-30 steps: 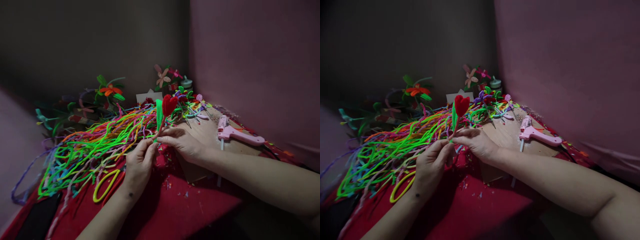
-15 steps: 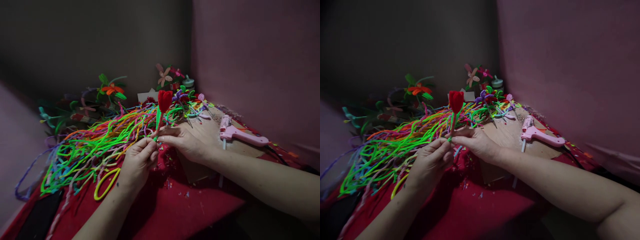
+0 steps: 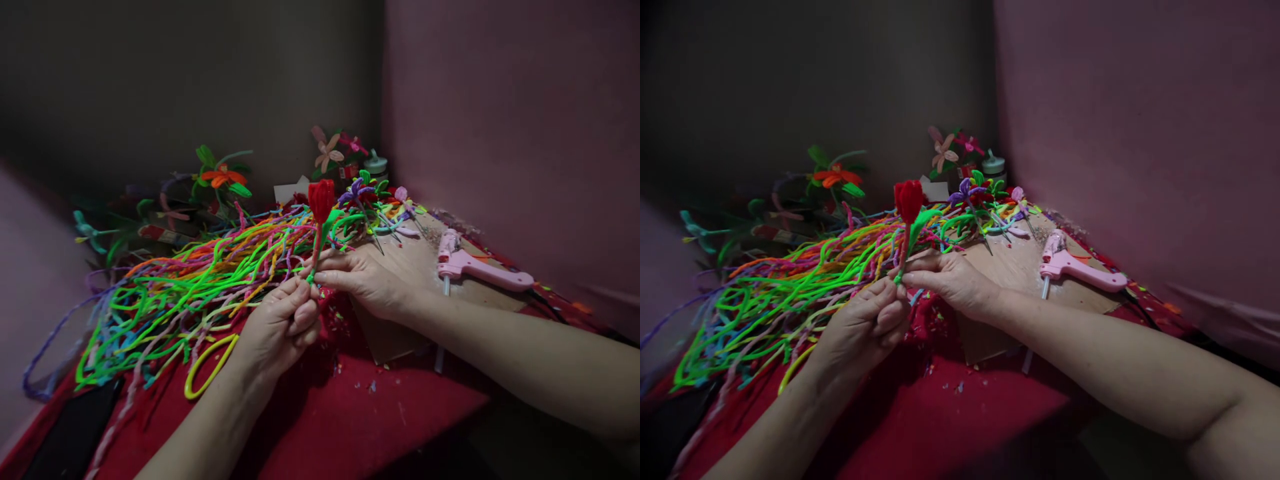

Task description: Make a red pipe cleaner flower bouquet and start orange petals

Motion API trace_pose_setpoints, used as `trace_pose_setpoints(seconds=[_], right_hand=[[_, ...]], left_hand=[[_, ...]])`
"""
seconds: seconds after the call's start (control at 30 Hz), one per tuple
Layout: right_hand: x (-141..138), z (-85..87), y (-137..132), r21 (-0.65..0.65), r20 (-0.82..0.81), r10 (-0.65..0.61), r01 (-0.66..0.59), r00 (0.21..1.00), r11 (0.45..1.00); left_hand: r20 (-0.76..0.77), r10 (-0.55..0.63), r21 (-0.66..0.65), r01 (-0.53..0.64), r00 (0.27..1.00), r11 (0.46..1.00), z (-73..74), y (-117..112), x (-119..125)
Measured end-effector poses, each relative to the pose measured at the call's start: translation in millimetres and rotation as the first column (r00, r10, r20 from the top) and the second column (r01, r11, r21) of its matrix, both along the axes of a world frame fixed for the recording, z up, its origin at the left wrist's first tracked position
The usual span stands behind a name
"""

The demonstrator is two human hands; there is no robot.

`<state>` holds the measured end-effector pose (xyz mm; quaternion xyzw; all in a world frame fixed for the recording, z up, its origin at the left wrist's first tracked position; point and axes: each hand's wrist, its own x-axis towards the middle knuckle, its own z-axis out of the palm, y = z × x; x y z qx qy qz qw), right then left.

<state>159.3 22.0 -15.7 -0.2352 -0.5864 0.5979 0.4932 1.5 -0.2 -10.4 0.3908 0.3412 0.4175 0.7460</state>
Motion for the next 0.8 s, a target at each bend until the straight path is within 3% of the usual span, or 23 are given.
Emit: trace_pose_setpoints(seconds=[0.27,0.37,0.47,0.53,0.63,0.73,0.8], right_hand=[[1.1,-10.5,1.8,0.045,0.002,0.008,-0.008,1.0,0.999],[-1.7,-12.8,2.1,-0.029,0.001,-0.071,0.071,0.997,0.997],[-4.5,-13.2,2.4,-0.114,-0.062,-0.073,0.065,0.995,0.991],[-5.0,-13.0,2.1,-0.104,-0.087,-0.071,0.061,0.994,0.993],[-4.1,-12.6,0.0,-0.062,-0.02,-0.122,0.121,0.992,0.991],[-3.9,-12.5,-3.9,-0.078,0.04,-0.157,0.16,0.987,0.984],[-4.6,-12.5,-6.2,-0.092,0.058,-0.171,0.176,0.984,0.98]], left_hand=[[0.073,-0.098,-0.011,0.099,0.992,0.995,-3.2,1.2,-1.8],[-0.017,-0.073,0.038,0.074,0.997,0.997,-4.1,1.1,1.2],[-0.235,0.079,0.225,-0.025,0.969,0.974,-6.4,1.7,3.6],[-0.403,0.259,0.443,-0.061,0.878,0.894,-8.7,1.1,4.3],[-0.535,0.524,0.714,0.023,0.663,0.7,-12.1,-1.8,3.7],[-0.526,0.725,0.843,0.16,0.445,0.514,-14.5,-4.7,1.5],[-0.497,0.794,0.867,0.238,0.35,0.438,-15.8,-4.7,-0.9]])
